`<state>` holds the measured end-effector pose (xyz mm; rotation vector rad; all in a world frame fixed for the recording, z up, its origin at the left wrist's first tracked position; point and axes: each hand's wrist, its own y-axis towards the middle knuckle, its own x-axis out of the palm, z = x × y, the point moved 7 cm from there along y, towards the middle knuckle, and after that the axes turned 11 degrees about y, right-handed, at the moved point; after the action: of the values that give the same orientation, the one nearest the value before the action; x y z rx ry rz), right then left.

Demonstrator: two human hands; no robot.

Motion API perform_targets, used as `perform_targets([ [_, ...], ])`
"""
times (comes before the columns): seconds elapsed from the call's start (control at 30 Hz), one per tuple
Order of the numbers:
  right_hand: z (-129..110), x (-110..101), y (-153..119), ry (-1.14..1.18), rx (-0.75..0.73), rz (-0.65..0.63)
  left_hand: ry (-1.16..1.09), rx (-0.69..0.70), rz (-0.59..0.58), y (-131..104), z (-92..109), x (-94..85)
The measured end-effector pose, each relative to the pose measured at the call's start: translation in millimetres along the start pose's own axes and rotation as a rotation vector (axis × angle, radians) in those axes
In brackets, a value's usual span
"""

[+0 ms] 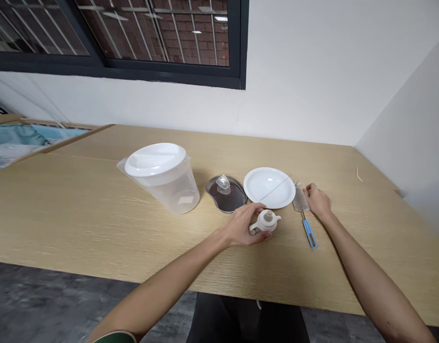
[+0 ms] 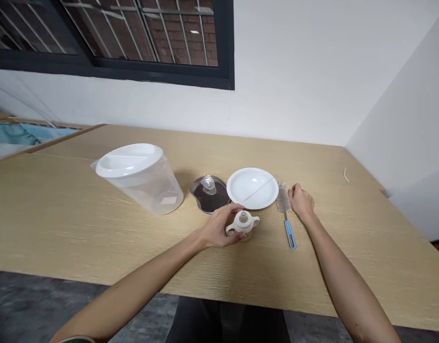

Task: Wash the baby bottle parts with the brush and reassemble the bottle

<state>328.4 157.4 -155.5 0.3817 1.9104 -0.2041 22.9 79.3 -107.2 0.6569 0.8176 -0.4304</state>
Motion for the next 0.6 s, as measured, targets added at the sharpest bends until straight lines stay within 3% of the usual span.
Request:
perform_targets([
  [0.6, -1.9, -1.0, -1.5, -0.012, -0.021, 0.004, -0.030, 0.028, 0.026, -1.2, 1.1, 1.9],
])
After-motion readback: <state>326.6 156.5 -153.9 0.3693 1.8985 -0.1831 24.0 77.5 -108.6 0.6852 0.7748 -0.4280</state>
